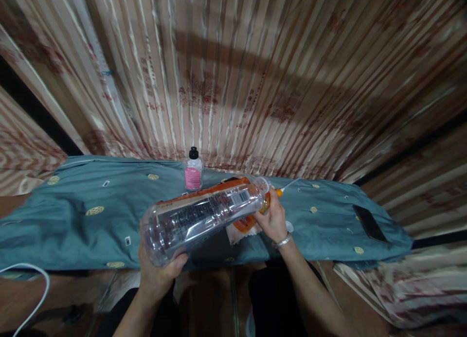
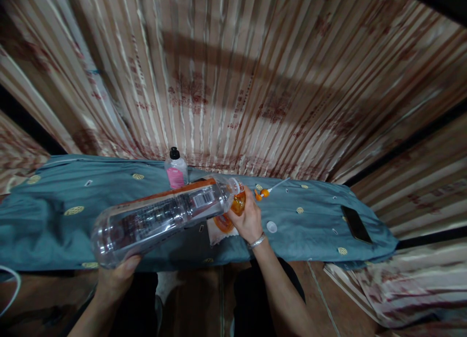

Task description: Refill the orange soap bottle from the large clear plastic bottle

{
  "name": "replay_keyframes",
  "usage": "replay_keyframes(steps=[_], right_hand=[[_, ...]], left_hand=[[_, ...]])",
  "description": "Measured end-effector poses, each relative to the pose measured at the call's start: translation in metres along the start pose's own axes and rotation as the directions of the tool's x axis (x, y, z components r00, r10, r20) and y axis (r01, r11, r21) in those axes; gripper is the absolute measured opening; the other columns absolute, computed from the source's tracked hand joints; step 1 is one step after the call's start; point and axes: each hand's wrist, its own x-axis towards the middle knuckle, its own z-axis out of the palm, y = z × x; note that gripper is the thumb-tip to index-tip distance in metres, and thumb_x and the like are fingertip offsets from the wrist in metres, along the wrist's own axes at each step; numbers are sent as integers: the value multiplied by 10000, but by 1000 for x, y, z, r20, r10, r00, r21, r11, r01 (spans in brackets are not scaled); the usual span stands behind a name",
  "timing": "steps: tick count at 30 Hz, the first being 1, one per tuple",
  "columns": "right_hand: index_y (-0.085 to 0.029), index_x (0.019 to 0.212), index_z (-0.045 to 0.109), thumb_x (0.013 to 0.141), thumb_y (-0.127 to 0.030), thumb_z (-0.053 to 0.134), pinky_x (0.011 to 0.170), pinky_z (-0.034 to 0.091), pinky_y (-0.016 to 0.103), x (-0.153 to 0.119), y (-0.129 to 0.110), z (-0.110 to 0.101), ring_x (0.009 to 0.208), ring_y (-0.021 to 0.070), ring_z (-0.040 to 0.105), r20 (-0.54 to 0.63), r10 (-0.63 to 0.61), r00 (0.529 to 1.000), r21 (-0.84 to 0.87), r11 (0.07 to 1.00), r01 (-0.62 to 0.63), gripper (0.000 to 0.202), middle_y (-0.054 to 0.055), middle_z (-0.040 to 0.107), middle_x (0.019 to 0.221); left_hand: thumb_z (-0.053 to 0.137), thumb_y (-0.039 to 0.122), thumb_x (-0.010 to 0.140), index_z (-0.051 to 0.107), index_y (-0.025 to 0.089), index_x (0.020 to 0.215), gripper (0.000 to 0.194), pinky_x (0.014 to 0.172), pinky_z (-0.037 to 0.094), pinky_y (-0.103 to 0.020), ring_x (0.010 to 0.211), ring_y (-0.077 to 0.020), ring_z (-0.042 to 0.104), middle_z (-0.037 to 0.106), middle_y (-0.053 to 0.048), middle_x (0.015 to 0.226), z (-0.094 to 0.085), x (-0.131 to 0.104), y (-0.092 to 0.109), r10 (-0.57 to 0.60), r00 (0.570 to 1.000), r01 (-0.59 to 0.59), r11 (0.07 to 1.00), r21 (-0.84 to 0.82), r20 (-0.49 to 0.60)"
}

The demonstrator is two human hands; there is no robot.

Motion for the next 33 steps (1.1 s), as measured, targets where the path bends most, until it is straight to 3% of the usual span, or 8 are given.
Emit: replay_keyframes(steps=[5, 10, 20, 27, 33], right_hand=[[-199, 1368, 512, 857, -436, 704, 956, 588, 451, 0, 1, -1, 1078, 296, 722, 12, 11, 1000, 10, 1000, -11, 595, 130, 716, 1220], [-189, 1371, 512, 860, -455, 707, 939, 593, 450, 0, 1, -1, 1075, 303, 724, 7, -4, 1000, 5, 1000, 4, 608, 140, 715, 1222], [-191, 1354, 517, 871, -460, 690, 943, 593, 454, 0, 0, -1, 1088, 301, 721, 14, 2, 1000, 6, 1000, -2, 579, 140, 711, 1233], [-199, 1351, 520, 866, -446, 694, 947, 593, 456, 0, 1, -1, 1081, 301, 724, 11, -8, 1000, 3, 1000, 8, 572, 133, 715, 1220], [-202, 1342, 523, 865, -459, 696, 931, 598, 449, 0, 0, -1, 1052, 295, 732, 10, 4, 1000, 15, 1000, -4, 569, 126, 725, 1196]], left_hand=[[853, 686, 449, 621, 221, 1217, 927, 1004, 507, -549, 1018, -366, 663, 690, -98, 1051, -3, 1, -8, 28, 1000, -28, 1000, 7, 7], [872, 688, 410, 614, 220, 1195, 949, 827, 591, -504, 908, -348, 700, 705, -90, 1003, -3, 0, -8, 9, 1000, -9, 1000, -1, -9], [839, 738, 445, 624, 217, 1225, 962, 983, 516, -587, 1038, -398, 670, 691, -124, 1077, -4, -1, -4, 30, 1000, -31, 999, 44, 5], [837, 731, 470, 622, 211, 1246, 959, 1006, 498, -592, 1110, -415, 646, 683, -140, 1128, -1, 1, -1, 48, 999, -48, 999, 23, 25], [838, 727, 445, 618, 206, 1241, 977, 963, 522, -576, 1051, -405, 667, 695, -129, 1096, -3, 1, -3, 28, 1000, -28, 999, 36, 9]])
